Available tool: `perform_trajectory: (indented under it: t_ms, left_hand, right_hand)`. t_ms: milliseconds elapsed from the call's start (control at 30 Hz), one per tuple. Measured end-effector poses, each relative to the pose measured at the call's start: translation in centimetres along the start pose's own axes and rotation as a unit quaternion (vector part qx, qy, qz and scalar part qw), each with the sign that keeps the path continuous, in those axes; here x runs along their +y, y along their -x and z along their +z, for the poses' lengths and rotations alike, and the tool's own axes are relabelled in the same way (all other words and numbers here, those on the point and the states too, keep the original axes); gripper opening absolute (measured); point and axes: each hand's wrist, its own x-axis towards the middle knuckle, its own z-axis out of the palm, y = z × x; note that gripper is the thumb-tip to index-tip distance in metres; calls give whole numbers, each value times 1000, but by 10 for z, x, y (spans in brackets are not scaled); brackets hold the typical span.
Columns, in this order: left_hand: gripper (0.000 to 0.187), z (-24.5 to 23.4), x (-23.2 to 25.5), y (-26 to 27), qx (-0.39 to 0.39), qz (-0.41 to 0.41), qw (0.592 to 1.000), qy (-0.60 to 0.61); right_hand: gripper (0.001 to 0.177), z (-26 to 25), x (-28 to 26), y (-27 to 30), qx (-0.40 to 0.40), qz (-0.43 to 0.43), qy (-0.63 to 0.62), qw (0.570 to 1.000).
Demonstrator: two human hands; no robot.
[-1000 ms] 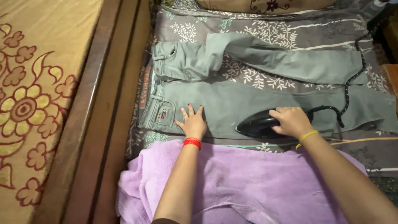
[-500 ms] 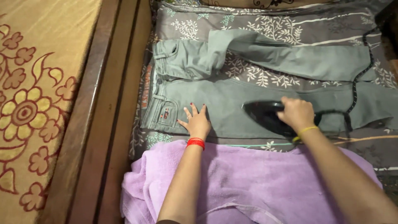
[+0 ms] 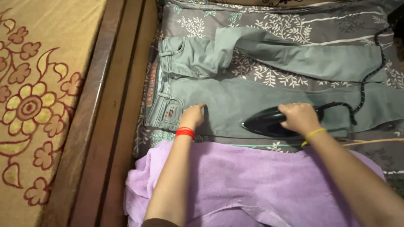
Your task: Ironing a pair of gray pants on a bed.
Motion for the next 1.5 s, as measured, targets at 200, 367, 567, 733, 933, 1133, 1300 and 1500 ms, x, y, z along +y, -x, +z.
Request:
perform_trajectory:
  t_ms: [200,367,567,733,933,1133,1300,1500]
  left_hand:
    - [58,-57,2,39,2,42,998,-43]
    - [67,-95,25,78,-25,-129,986,-99]
    - [64,-89,-5,67,44,-153,985,-70]
    - [52,-94,-37,65,147,-203,968,12]
    - [41,-103,-36,65,165,-252,951,76]
    - [33,-102,-30,63,216,-251,940,85]
    - [28,-88,-26,57,289,-167,941,55]
    - [19,-68,-23,40,200,-115,969,92]
  right_hand:
    - [33,-8,-71,-40,6,17,-44,999]
    - [25,-2,-108,-60,16,24,-48,998]
    - [23,4,-86,-55,14,9,-53,998]
    - [23,1,-47,-33,-16,52,-43,998]
    - [26,-2,-19,-15,-65,113,-9,992]
    - [29,2,-53,-38,-47,89,-13,995]
    - [29,-11,-114,-73,-36,71,-47,996]
    - [24,-6,-155,-94,19,33,-83,996]
